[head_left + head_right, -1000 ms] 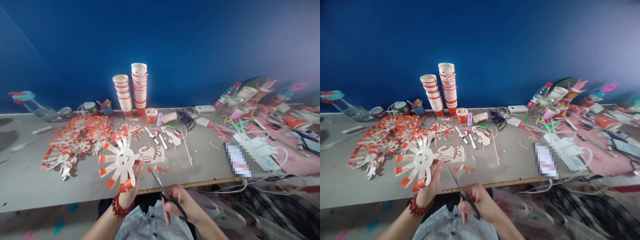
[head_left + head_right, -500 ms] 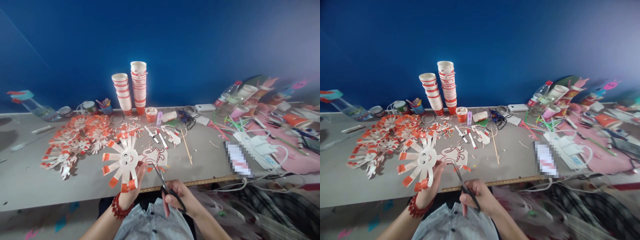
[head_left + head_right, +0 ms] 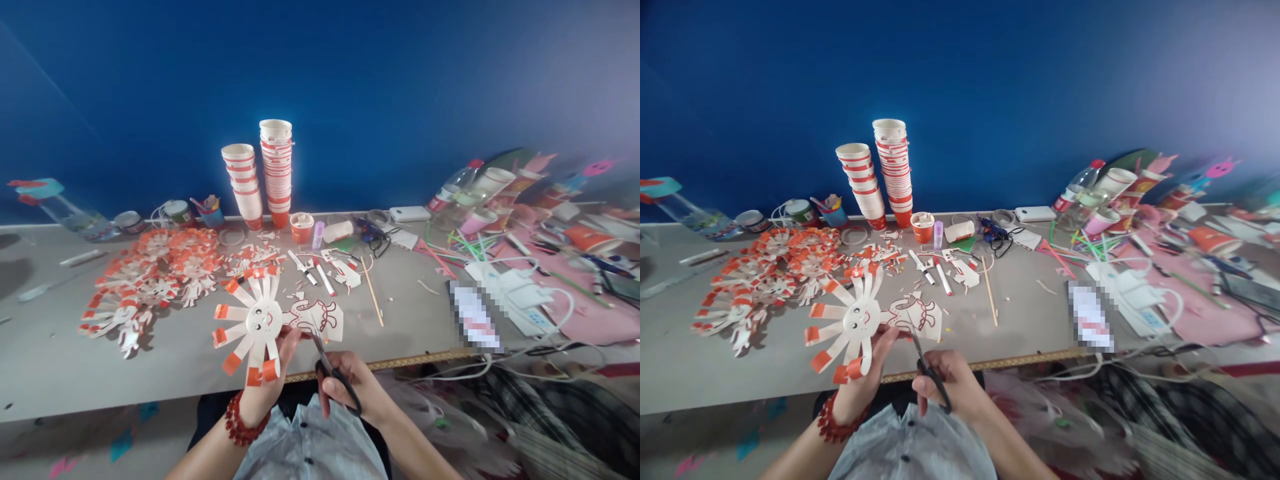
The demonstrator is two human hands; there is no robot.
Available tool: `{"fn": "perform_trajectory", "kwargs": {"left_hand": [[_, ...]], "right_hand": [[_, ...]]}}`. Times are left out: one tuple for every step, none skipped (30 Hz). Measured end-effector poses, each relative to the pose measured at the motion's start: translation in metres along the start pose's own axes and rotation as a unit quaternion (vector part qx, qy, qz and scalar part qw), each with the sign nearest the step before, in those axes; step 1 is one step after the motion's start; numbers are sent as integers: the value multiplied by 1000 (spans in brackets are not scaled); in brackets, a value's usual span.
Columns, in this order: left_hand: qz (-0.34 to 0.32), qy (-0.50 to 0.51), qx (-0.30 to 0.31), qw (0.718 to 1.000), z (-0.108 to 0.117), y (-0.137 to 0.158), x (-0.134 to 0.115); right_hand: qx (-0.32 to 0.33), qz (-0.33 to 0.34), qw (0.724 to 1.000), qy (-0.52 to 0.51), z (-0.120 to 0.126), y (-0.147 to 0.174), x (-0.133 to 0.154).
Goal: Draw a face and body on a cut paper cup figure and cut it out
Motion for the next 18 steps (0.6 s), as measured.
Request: {"fn": "perform_trajectory", "kwargs": {"left_hand": [[-11,-15,5,1000,0,0,-3],[-19,-21,13,1000,0,2,-5],[-27,-23,21,999,-1,3,-8],[-33,-25,29,999,-2,5,-10],[-33,-28,35,998,-4,7,-13],[-28,-31,38,998,-5,9,-15],[-20,-37,40,998,-6,11,-16],[-10,-44,42,998,-7,13,-17],[-5,-54,43,998,-8,16,-19],[-8,-64,49,997,-9,18,-21],[-17,-72,54,996,-11,21,-23],[-27,-78,60,995,-12,23,-25],[-35,-81,66,994,-14,24,-26],[-37,-81,68,994,-14,25,-27],[-34,-81,67,994,-14,25,-27],[-26,-80,64,994,-14,25,-26],[-16,-76,57,995,-12,23,-25],[-8,-68,49,996,-10,21,-24]], "right_hand": [[-4,2,1000,-3,0,0,0],[-9,3,1000,-4,1,-1,0],[-13,4,1000,-4,2,-1,-1],[-17,5,1000,-5,2,-1,-1],[-21,5,1000,-7,3,-1,-1],[-24,5,1000,-7,3,-1,-2],[-25,6,1000,-6,4,-1,-2],[-26,7,1000,-4,4,-1,-2],[-26,9,1000,-1,4,-1,-1],[-26,11,1000,1,4,-1,-1],[-26,12,1000,3,4,-1,-1],[-27,13,1000,5,4,-1,-1],[-28,13,999,5,5,-1,-1],[-29,13,999,6,5,-1,-1],[-30,12,999,8,5,-1,-1],[-30,12,999,9,5,-1,-1],[-30,11,999,10,6,-1,-2],[-31,10,999,10,6,-1,-2]]}}
Point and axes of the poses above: each hand's wrist, its own y-axis away from the middle knuckle, its own z-axis out of the back of the hand, x = y × z, the point moved 7 cm from there along -y, towards the middle knuckle, and after that the axes turned 11 degrees about -y, right-handed, at the moved point
